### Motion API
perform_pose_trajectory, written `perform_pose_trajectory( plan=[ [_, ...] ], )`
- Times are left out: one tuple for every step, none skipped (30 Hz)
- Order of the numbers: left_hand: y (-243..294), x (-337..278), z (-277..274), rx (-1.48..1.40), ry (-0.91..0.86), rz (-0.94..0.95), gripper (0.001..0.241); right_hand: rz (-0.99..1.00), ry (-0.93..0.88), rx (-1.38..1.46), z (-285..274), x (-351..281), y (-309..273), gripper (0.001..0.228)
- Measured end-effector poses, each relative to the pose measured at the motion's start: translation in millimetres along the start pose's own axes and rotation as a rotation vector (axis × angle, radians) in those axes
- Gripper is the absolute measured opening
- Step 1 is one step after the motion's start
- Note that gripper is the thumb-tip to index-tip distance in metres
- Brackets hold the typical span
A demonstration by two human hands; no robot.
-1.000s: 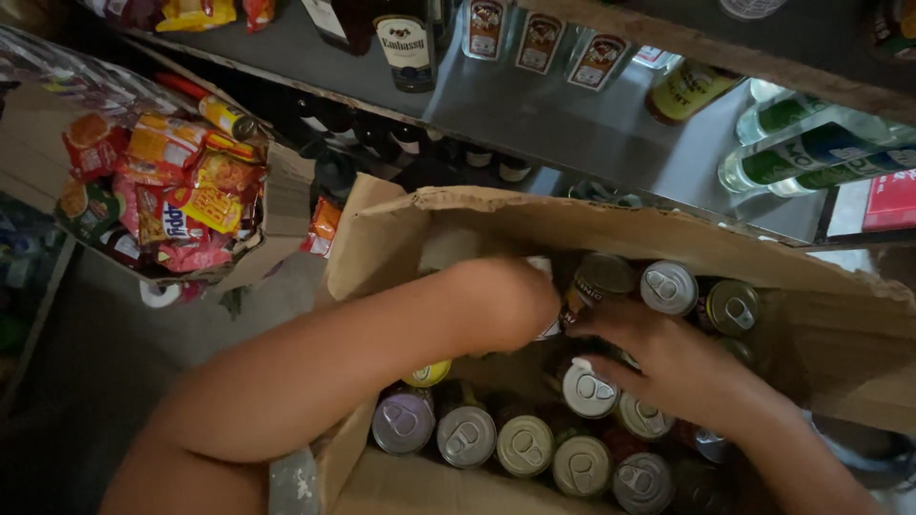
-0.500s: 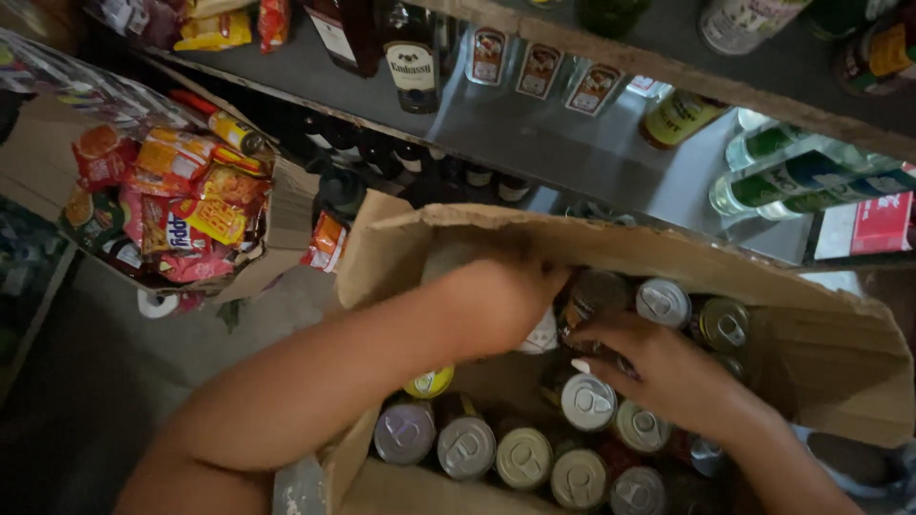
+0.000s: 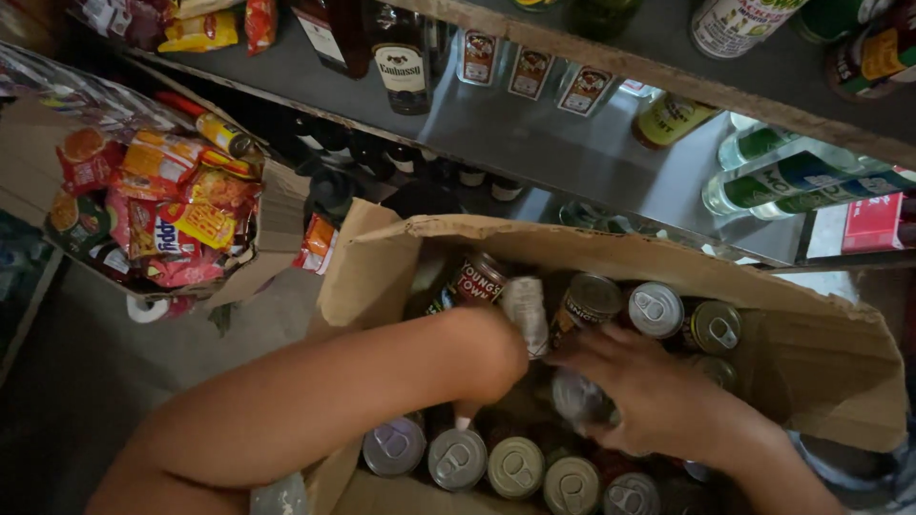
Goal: Restocking various canned food items onto grocery store shelves from a cardboard box.
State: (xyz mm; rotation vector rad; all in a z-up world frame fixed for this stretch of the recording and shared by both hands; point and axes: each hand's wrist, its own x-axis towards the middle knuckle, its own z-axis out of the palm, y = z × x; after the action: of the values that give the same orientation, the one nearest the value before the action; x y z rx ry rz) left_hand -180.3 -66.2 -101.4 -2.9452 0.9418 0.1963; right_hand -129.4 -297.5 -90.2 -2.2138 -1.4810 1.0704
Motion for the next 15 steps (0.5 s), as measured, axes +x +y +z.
perform_pose_trajectory(
  plan=[
    [0, 0, 1, -0.011, 0.008, -0.005, 0.047, 0.032, 0.07, 0.019, -1, 0, -1, 0.077],
    [-1, -1, 2, -0.021, 0.016, -0.01, 0.046, 0.063, 0.141, 0.039, -3, 0, -2, 0.076],
    [-1, -1, 2, -0.022, 0.019, -0.006, 0.046, 0.068, 0.142, 0.038, -5, 0, -5, 0.076],
    [-2, -1, 2, -0.031, 0.031, -0.009, 0.046, 0.112, 0.186, 0.065, -7, 1, -7, 0.071],
    [-3, 0, 2, -0.039, 0.041, -0.018, 0.045, 0.15, 0.228, 0.09, -11, 2, -8, 0.066],
    [-4, 1, 2, -0.038, 0.043, -0.02, 0.045, 0.15, 0.228, 0.088, -12, 2, -8, 0.066],
    [-6, 2, 0, -0.043, 0.056, -0.029, 0.045, 0.171, 0.195, 0.109, -13, 4, -8, 0.063],
    [-8, 3, -1, -0.047, 0.07, -0.038, 0.044, 0.191, 0.161, 0.129, -15, 4, -8, 0.059],
    [-11, 6, -4, -0.039, 0.078, -0.04, 0.044, 0.19, 0.168, 0.12, -17, 6, -9, 0.059],
    [-15, 9, -7, -0.121, 0.014, -0.056, 0.054, 0.209, 0.129, 0.119, -20, 6, -10, 0.059],
    [-18, 13, -11, -0.202, -0.05, -0.068, 0.064, 0.231, 0.092, 0.12, -22, 7, -12, 0.059],
    [-17, 13, -10, -0.193, -0.041, -0.067, 0.064, 0.232, 0.101, 0.112, -20, 6, -10, 0.059],
    [-15, 14, -8, -0.169, -0.09, -0.098, 0.06, 0.197, 0.122, 0.108, -17, 4, -7, 0.058],
    [-12, 15, -6, -0.144, -0.14, -0.129, 0.055, 0.162, 0.143, 0.105, -14, 2, -5, 0.057],
    [-13, 17, -9, -0.139, -0.133, -0.128, 0.055, 0.164, 0.149, 0.099, -13, 2, -2, 0.057]
  ],
)
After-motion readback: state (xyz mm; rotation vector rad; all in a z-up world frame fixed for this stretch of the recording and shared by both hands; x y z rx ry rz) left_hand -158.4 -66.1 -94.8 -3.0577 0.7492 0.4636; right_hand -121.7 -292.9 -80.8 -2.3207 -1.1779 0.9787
